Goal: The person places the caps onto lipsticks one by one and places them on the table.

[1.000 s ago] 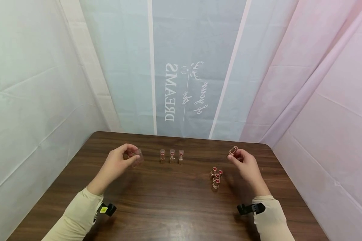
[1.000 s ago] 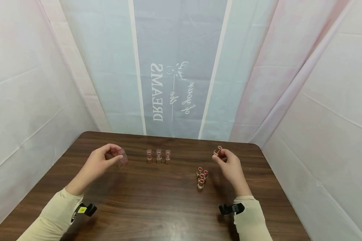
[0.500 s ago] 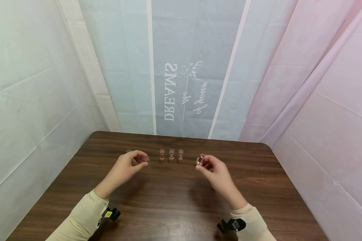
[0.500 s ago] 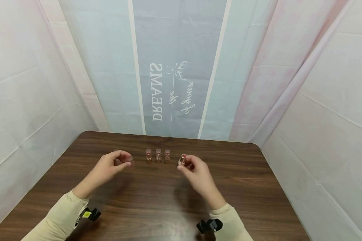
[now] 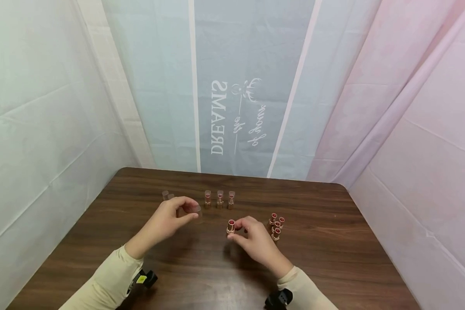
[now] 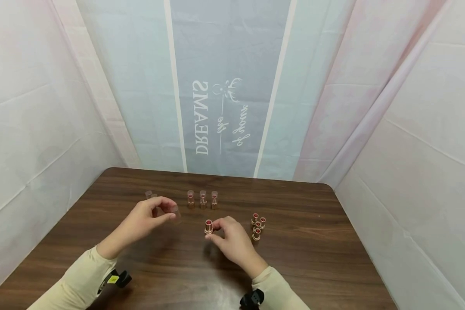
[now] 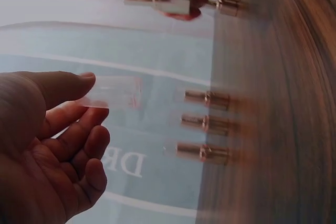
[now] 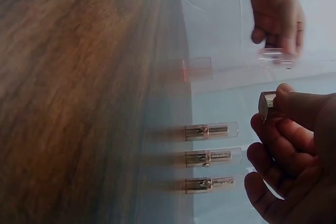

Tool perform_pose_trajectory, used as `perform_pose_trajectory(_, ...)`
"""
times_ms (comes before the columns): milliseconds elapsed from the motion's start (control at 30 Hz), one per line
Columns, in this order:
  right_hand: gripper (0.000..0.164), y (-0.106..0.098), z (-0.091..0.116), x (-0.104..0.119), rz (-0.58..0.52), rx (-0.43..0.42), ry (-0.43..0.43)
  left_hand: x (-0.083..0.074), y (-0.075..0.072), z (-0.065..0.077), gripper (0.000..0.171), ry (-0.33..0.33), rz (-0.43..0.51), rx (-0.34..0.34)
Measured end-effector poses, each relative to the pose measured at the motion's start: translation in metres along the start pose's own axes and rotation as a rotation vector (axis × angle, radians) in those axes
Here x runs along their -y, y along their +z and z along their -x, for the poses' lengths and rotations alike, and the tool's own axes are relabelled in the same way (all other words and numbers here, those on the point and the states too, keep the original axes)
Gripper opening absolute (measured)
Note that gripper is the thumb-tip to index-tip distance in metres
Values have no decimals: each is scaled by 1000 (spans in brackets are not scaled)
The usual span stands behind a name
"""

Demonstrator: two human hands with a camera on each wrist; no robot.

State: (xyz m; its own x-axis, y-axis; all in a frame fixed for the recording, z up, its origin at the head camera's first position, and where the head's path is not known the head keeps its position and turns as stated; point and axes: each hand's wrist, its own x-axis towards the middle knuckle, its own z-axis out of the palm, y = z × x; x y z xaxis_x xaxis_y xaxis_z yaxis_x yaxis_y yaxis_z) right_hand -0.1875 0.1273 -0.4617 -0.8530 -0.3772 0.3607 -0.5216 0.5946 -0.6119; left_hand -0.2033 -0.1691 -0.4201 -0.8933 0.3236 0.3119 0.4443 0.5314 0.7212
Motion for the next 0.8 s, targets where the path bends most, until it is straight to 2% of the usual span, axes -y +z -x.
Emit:
perform_pose_trajectory(233, 18, 1, -2, 1, -13, -3, -8, -27, 0, -8, 20, 122, -8, -28)
perform_pose_trajectory(500, 17, 4, 1, 1, -59, -21, -6, -59, 9, -25, 22, 256, -10, 50)
perform_pose_trajectory(667, 19, 1, 2, 3, -74, -18, -4, -67, 21, -31, 22, 315, 2, 79)
perform_pose_trajectory(800, 19, -1, 2, 5, -86, -17, -16, -68, 26, -32, 20, 327, -23, 78)
